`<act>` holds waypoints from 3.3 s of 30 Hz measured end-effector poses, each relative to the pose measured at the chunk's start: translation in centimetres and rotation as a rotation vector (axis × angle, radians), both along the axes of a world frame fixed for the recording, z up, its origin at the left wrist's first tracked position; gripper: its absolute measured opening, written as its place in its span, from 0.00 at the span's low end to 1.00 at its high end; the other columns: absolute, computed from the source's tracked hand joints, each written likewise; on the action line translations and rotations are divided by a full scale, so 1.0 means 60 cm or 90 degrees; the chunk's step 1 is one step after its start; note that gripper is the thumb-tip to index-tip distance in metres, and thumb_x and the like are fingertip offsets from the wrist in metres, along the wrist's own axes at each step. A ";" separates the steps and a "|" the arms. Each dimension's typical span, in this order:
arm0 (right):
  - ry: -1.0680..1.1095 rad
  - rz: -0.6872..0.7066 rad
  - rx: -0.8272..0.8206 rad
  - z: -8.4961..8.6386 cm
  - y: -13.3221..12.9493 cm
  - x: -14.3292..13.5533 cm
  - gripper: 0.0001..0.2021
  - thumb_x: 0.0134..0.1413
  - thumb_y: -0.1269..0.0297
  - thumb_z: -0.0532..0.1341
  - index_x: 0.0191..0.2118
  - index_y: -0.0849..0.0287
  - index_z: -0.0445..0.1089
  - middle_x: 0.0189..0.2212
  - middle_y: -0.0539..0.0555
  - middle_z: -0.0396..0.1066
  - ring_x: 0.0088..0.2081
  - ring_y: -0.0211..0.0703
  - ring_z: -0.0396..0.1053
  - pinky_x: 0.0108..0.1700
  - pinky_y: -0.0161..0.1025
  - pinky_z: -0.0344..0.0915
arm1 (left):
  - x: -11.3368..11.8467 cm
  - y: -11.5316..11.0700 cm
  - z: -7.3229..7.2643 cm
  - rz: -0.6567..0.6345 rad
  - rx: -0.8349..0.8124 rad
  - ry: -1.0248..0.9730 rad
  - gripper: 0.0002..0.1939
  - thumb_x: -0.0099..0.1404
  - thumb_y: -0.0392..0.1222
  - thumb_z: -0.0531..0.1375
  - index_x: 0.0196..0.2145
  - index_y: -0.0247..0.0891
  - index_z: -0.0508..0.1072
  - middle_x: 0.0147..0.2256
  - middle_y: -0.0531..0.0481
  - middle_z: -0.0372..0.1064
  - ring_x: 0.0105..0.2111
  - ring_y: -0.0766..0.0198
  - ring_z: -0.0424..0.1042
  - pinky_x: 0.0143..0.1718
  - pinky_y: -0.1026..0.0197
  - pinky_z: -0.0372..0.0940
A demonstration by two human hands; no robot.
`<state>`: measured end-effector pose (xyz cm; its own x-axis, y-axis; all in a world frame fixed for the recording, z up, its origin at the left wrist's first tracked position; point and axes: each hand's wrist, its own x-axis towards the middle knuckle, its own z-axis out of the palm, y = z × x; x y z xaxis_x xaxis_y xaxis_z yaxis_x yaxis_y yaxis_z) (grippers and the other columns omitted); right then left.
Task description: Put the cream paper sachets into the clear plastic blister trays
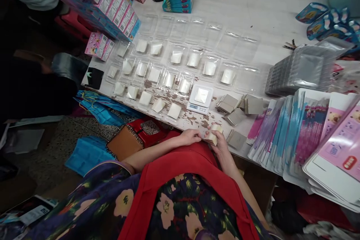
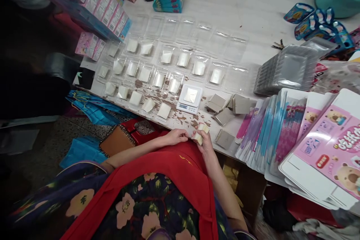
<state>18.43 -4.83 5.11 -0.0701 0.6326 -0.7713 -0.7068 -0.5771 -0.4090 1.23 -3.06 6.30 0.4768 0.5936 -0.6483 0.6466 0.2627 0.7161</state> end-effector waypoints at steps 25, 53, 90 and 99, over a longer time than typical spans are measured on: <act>-0.209 -0.252 0.154 0.071 0.006 -0.182 0.26 0.40 0.69 0.69 0.47 0.48 0.62 0.40 0.47 0.68 0.36 0.37 0.70 0.37 0.36 0.71 | -0.081 0.116 0.080 -0.084 -0.012 -0.204 0.15 0.52 0.46 0.63 0.36 0.35 0.75 0.28 0.53 0.71 0.29 0.68 0.67 0.30 0.68 0.61; -0.173 -0.119 0.170 0.113 0.058 -0.160 0.28 0.32 0.70 0.71 0.45 0.49 0.65 0.39 0.47 0.66 0.28 0.34 0.68 0.24 0.32 0.69 | -0.078 0.163 0.105 0.073 -0.310 -0.272 0.03 0.45 0.34 0.60 0.20 0.32 0.74 0.18 0.53 0.68 0.21 0.71 0.68 0.25 0.68 0.64; -0.577 0.099 0.160 0.056 0.055 -0.151 0.25 0.32 0.70 0.62 0.44 0.54 0.63 0.38 0.49 0.66 0.34 0.41 0.64 0.38 0.40 0.64 | -0.072 0.185 0.028 0.025 0.015 -0.039 0.06 0.55 0.33 0.58 0.31 0.34 0.74 0.22 0.54 0.65 0.25 0.67 0.66 0.31 0.64 0.63; -0.356 -0.058 0.064 0.018 0.021 -0.117 0.29 0.32 0.69 0.67 0.47 0.52 0.64 0.38 0.48 0.67 0.29 0.36 0.64 0.30 0.35 0.63 | -0.039 0.313 -0.035 0.117 0.122 0.049 0.06 0.60 0.38 0.58 0.31 0.34 0.74 0.32 0.50 0.73 0.29 0.66 0.69 0.30 0.65 0.63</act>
<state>11.38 -3.60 6.19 0.3893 0.6887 -0.6117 -0.4124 -0.4635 -0.7843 -1.12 15.69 4.20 0.3042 0.7809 -0.5456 0.6550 0.2443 0.7150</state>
